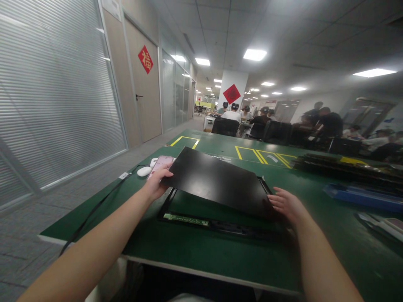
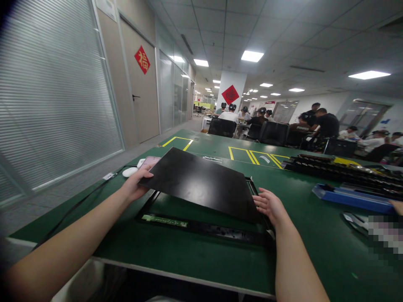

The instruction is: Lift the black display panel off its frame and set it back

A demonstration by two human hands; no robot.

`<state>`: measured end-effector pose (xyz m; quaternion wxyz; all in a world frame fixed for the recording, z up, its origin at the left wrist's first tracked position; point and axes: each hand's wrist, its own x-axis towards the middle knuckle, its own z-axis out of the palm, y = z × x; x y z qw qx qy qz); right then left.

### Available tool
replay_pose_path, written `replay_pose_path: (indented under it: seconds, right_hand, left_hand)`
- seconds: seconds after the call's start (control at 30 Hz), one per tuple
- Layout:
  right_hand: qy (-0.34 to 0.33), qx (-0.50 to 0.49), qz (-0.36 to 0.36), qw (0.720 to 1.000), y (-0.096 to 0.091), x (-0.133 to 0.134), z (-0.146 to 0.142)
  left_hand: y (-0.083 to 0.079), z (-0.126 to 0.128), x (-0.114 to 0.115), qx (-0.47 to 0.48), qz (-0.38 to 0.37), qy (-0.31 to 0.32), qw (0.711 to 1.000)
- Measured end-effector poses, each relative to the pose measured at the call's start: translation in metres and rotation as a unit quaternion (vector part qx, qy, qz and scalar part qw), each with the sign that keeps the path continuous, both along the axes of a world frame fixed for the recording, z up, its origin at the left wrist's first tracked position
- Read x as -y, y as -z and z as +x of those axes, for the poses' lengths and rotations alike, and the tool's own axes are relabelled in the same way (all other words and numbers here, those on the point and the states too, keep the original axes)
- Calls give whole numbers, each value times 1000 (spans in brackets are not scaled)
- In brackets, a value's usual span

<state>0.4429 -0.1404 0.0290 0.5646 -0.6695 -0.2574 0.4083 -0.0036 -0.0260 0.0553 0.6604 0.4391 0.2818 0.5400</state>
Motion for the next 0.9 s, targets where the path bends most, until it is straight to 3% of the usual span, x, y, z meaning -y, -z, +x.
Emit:
replay_pose_path:
  seconds: [0.23,0.57,0.9]
  right_hand:
    - [31,24,5,999,4,-2,10]
    - [56,108,-13,992,5,-3,5]
    - [97,126,-11,987,9,-4,6]
  left_hand:
    - [5,3,0,5,-28,40,999]
    - [4,7,4,-1,-30,12,999]
    - [17,8,-2,-39,-17,26,999]
